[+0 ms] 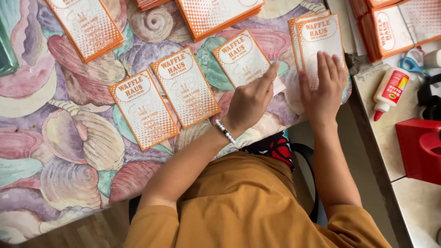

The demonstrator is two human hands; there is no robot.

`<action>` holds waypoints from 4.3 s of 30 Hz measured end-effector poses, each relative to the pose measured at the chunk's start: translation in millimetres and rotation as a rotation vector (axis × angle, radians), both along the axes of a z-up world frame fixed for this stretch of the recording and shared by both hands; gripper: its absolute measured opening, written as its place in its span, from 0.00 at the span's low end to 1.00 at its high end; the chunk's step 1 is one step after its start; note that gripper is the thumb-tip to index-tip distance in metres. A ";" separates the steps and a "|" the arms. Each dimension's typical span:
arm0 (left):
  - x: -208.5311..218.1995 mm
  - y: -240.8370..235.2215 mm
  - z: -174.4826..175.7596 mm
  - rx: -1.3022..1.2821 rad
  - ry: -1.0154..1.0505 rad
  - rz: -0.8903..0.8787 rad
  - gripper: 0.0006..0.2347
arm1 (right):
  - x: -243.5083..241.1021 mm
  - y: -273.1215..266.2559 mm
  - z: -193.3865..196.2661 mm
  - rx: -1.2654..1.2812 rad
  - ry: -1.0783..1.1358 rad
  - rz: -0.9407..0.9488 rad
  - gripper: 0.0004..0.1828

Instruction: Applying glue to paper bags and folding them to assemble or seal them.

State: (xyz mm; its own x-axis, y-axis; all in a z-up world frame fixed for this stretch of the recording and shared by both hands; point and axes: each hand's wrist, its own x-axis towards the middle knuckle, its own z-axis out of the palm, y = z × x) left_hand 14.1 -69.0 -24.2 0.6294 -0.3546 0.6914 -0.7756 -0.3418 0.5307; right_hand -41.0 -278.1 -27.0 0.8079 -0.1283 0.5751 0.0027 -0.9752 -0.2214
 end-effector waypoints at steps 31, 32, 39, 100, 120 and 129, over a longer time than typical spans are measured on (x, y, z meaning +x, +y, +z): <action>61.8 87.8 68.1 0.891 -0.239 -0.233 0.04 | 25.5 65.0 71.6 0.599 0.731 -0.158 0.51; 62.4 89.9 65.4 0.819 -0.244 -0.219 0.03 | 23.5 66.8 79.8 0.653 0.697 -0.163 0.48; 59.7 83.0 15.3 0.938 -0.055 -0.332 0.26 | 3.2 20.1 70.4 0.624 0.469 -0.160 0.44; 52.2 91.3 -17.3 0.627 0.005 -0.479 0.31 | -69.8 127.1 -7.3 0.715 -0.123 0.049 0.17; 52.3 91.1 -17.1 0.623 0.009 -0.483 0.31 | -74.6 130.9 -19.8 0.705 -0.152 0.042 0.24; 51.7 90.1 -19.8 0.631 0.003 -0.469 0.32 | -50.4 80.3 -6.7 0.586 -0.310 0.090 0.19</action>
State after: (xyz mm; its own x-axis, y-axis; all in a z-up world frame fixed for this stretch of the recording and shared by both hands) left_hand 65.8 21.1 -44.1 0.3184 -0.9089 0.2693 -0.9123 -0.2166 0.3475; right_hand -91.4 -197.8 -33.7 0.6385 -0.4306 0.6379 0.2271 -0.6866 -0.6907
